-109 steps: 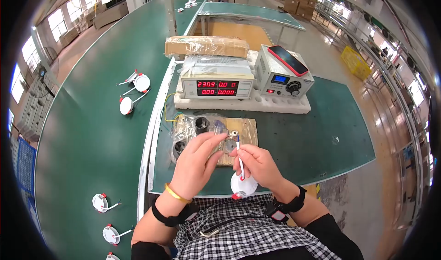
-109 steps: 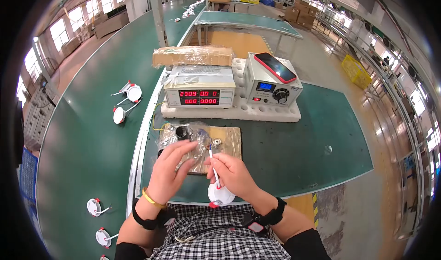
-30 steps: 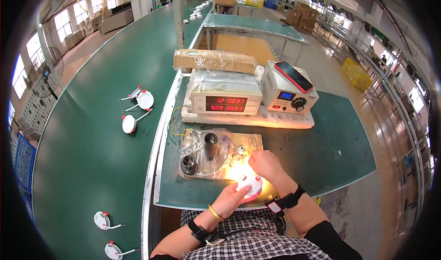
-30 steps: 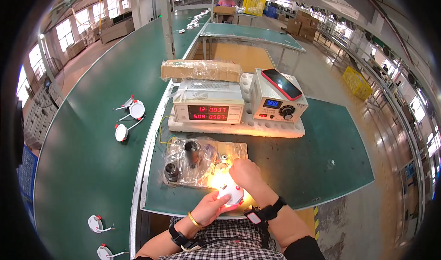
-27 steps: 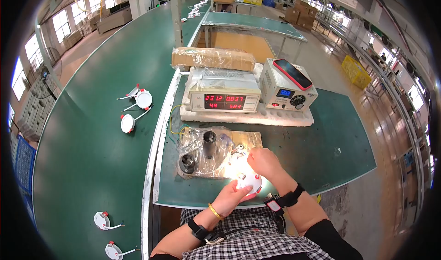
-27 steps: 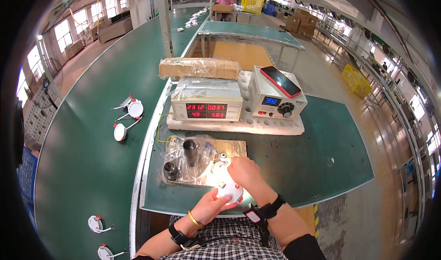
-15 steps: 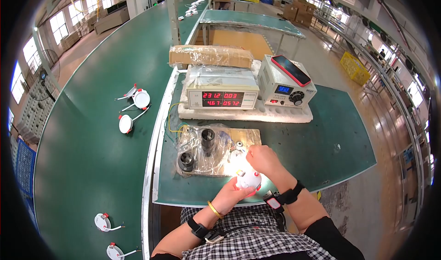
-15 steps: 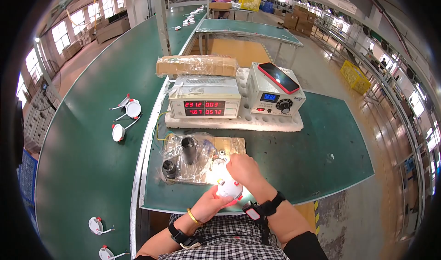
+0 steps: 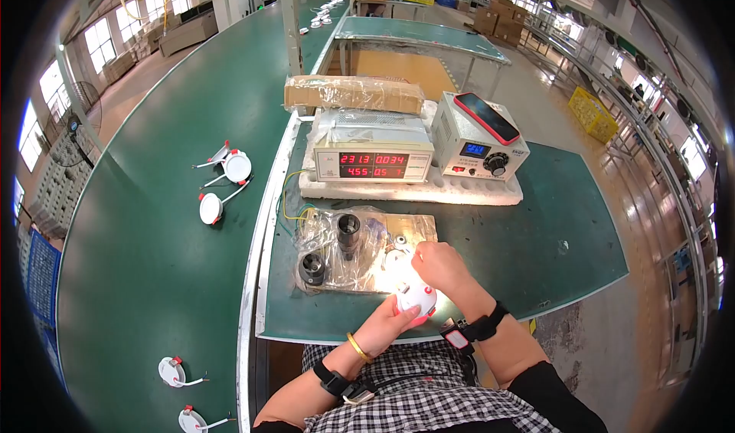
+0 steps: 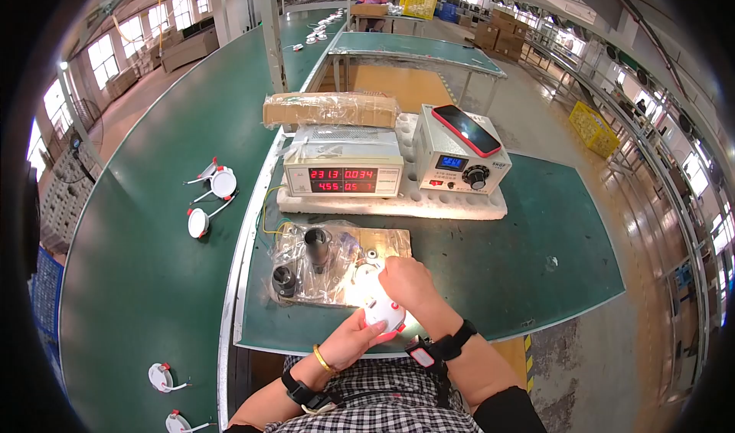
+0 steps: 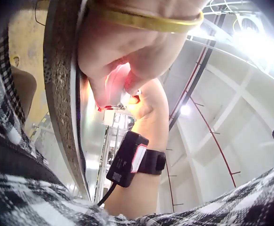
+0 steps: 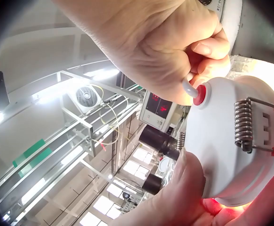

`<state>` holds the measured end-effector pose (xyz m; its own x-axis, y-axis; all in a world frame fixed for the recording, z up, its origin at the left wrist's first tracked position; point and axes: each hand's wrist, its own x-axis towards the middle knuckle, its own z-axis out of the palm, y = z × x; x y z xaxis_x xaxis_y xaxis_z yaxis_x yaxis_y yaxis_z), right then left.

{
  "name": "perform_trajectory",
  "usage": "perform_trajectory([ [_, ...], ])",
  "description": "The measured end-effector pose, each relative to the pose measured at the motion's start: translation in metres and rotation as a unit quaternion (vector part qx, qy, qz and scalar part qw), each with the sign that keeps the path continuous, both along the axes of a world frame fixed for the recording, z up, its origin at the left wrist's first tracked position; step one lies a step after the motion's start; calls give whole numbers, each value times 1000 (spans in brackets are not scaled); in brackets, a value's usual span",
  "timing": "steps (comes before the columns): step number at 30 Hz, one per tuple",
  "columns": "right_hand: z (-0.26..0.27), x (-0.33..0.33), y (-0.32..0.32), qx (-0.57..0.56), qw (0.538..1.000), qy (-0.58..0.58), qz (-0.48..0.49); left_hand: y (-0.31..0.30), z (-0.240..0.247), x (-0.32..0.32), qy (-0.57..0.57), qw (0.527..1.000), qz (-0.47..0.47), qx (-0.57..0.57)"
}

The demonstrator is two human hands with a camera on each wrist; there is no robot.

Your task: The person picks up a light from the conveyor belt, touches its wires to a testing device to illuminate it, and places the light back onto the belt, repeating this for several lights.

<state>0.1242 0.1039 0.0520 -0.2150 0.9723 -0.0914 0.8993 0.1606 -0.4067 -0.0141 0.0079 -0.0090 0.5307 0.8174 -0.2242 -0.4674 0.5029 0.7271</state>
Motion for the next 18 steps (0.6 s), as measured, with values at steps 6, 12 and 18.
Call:
perform_trajectory([
  [6, -2, 0, 0, 5, 1000, 10, 1, 0, 1, -1, -12, 1000, -6, -1],
  [12, -10, 2, 1, 35, 999, 18, 4, 0, 2, -1, -23, 1000, -4, 9],
  [18, -5, 0, -1, 42, 999, 16, 2, 1, 1, -2, -28, 1000, -2, -11],
])
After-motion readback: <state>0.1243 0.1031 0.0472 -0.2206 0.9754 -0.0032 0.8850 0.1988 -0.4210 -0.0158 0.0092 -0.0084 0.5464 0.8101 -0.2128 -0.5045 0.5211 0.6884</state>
